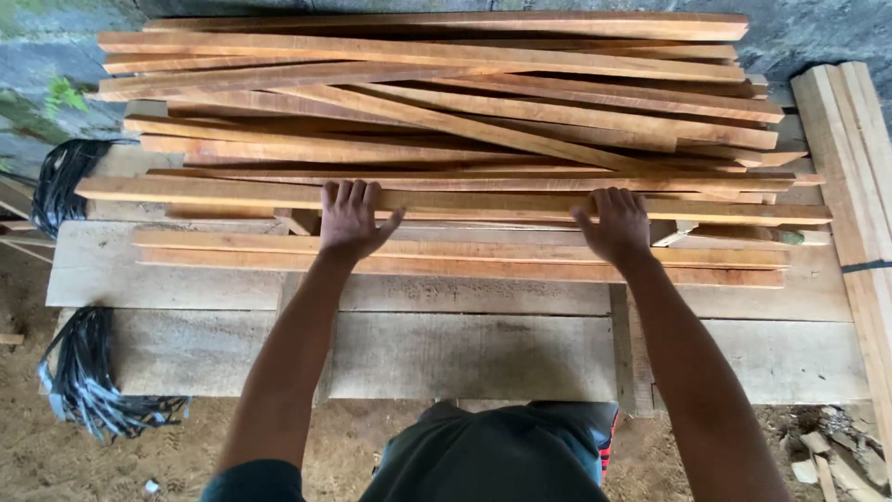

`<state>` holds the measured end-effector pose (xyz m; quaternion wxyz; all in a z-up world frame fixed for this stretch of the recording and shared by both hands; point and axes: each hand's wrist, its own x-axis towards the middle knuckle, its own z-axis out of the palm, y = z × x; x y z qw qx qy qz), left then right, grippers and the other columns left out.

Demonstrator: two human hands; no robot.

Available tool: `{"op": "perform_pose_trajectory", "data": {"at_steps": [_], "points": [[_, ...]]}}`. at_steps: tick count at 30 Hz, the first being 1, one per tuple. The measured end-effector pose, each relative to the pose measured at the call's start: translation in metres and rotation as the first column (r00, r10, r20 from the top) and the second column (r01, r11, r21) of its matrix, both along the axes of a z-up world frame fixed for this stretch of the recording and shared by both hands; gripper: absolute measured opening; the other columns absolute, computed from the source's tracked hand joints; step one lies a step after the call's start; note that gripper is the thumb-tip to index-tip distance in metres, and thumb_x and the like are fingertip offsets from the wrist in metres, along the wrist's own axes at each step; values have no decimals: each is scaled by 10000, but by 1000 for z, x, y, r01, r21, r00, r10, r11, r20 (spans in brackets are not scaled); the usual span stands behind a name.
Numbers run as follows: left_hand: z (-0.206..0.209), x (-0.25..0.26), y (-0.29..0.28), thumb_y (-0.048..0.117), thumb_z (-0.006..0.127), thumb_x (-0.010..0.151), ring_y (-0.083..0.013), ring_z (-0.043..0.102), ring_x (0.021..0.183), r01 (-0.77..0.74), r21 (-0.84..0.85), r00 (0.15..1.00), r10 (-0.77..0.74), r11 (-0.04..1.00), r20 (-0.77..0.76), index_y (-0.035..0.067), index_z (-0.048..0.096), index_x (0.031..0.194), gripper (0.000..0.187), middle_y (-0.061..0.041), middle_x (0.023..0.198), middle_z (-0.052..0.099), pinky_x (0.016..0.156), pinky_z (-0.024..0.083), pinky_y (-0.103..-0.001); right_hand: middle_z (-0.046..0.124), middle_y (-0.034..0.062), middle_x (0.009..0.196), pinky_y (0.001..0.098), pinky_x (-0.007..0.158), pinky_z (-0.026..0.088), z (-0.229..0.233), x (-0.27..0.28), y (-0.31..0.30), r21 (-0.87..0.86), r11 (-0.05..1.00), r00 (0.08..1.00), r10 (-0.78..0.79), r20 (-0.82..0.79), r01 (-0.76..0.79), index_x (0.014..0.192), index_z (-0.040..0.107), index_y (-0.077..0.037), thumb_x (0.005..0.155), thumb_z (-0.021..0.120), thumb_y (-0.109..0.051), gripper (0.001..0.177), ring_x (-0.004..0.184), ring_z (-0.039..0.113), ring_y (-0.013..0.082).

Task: Organizing and stacking wooden planks on a workbench.

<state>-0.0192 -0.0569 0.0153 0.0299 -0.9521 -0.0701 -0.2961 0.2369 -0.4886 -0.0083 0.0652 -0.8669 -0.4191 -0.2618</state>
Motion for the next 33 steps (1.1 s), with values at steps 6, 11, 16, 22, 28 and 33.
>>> {"op": "perform_pose_trajectory", "data": {"at_steps": [6,11,16,22,28,33], "points": [[-18,41,18,495,680,962,-244,731,636,-97,-41,977,103,994,185,267,571,651,401,19,548,628,809,463,-450,622,30,629,460,690,543,22,3,21,35,991,990,-129,-61,131,732,604,-170,1048,635,-509,465,669,712,294],[38,33,5,649,279,978,-334,721,1084,-371,-270,783,144,889,-605,167,784,940,700,-109,980,786,976,367,-533,575,-7,667,416,735,527,10,-5,22,69,994,992,-95,80,89,754,532,-229,988,696,-429,349,713,701,263],[53,40,-1,674,204,1006,-419,640,1259,-435,-261,646,96,862,-757,90,767,1177,829,-217,1216,746,1094,284,-632,568,47,749,445,809,534,35,-16,23,8,996,996,-84,-39,84,814,536,-197,1057,624,-564,450,829,706,315],[10,45,-3,559,240,1045,-325,705,1058,-483,-105,700,312,869,-642,142,804,982,704,-139,1011,792,969,324,-493,778,218,1083,611,984,451,69,-7,51,-465,862,728,-448,-519,199,1038,741,-73,1033,178,-772,898,1156,689,446],[-2,44,-7,522,230,1078,-338,707,1001,-433,-82,827,359,898,-432,126,758,967,670,-155,940,773,963,334,-487,761,263,1096,553,974,497,85,-22,69,-492,797,582,-596,-553,350,1067,796,-49,980,279,-763,886,1171,681,449],[-5,45,-9,511,267,1060,-347,705,994,-427,-107,848,356,898,-393,105,753,934,646,-166,919,766,946,347,-490,767,266,1004,531,895,527,70,-16,65,-435,788,604,-614,-508,436,983,826,-104,961,333,-749,812,1073,708,473]]}}
